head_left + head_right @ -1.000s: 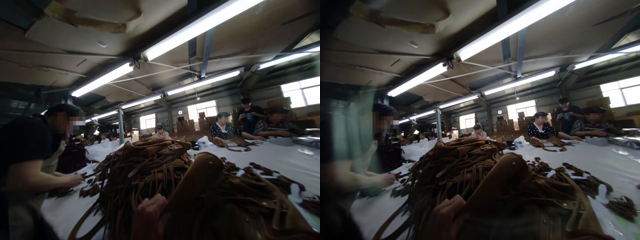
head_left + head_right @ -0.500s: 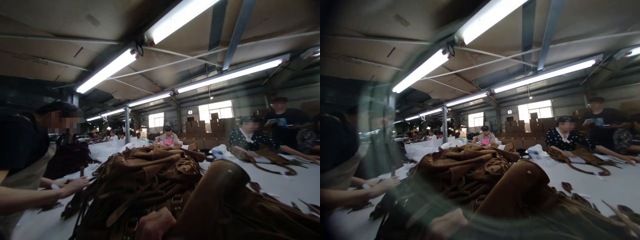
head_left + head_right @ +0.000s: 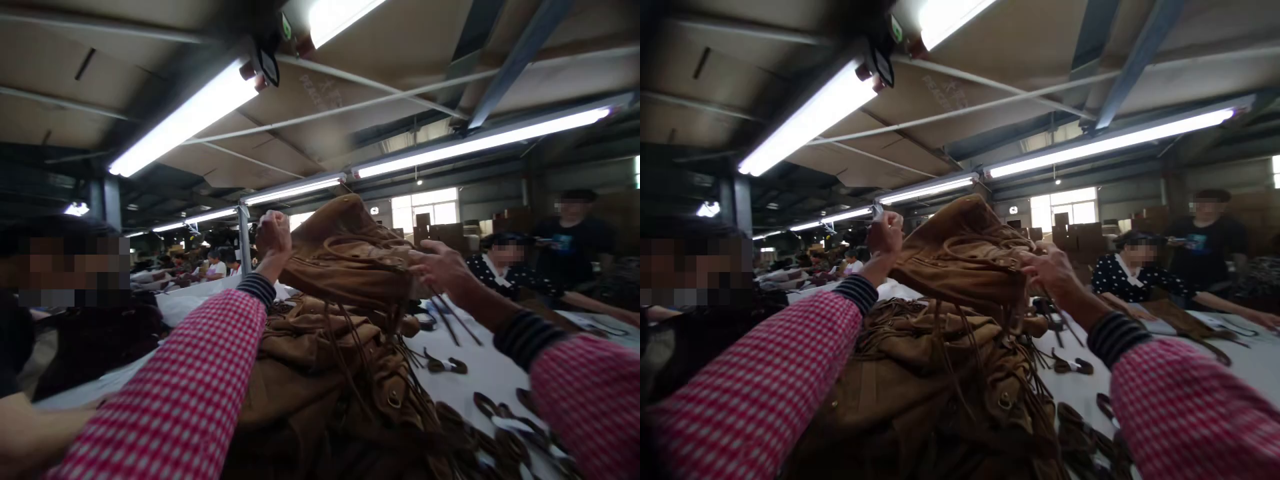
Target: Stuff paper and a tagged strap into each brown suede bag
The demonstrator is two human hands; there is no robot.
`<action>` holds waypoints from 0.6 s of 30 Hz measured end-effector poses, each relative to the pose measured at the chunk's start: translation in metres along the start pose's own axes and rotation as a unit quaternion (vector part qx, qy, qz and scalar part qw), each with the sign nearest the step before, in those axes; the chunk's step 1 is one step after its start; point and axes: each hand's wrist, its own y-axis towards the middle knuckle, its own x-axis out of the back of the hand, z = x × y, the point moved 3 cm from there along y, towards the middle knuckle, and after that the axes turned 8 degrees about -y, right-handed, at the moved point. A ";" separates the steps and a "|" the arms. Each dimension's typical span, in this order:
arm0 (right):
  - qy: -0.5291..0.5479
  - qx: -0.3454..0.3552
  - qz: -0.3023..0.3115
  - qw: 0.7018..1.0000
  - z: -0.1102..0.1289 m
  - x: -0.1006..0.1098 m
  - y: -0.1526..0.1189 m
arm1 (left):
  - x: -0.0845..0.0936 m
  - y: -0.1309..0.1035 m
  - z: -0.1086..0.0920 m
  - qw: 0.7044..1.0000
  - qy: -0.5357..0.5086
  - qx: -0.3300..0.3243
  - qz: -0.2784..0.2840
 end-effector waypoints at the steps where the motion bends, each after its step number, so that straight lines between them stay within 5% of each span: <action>1: 0.005 -0.011 0.014 1.000 -0.010 -0.013 0.004 | -0.014 0.003 0.004 1.000 0.000 -0.014 0.017; 3: -0.009 -0.025 0.064 0.998 -0.037 -0.043 0.006 | -0.055 -0.011 0.014 0.993 -0.003 -0.063 0.096; 6: -0.097 -0.048 0.164 0.980 -0.095 -0.082 -0.007 | -0.137 -0.062 0.040 0.956 -0.007 -0.124 0.267; 10: -0.171 -0.101 0.228 0.953 -0.163 -0.100 -0.026 | -0.221 -0.134 0.077 0.898 -0.018 -0.152 0.413; 13: -0.210 -0.108 0.230 0.944 -0.183 -0.101 -0.021 | -0.245 -0.164 0.094 0.883 -0.037 -0.160 0.440; 18: -0.264 -0.103 0.172 0.944 -0.183 -0.121 0.032 | -0.246 -0.175 0.099 0.882 -0.046 -0.167 0.437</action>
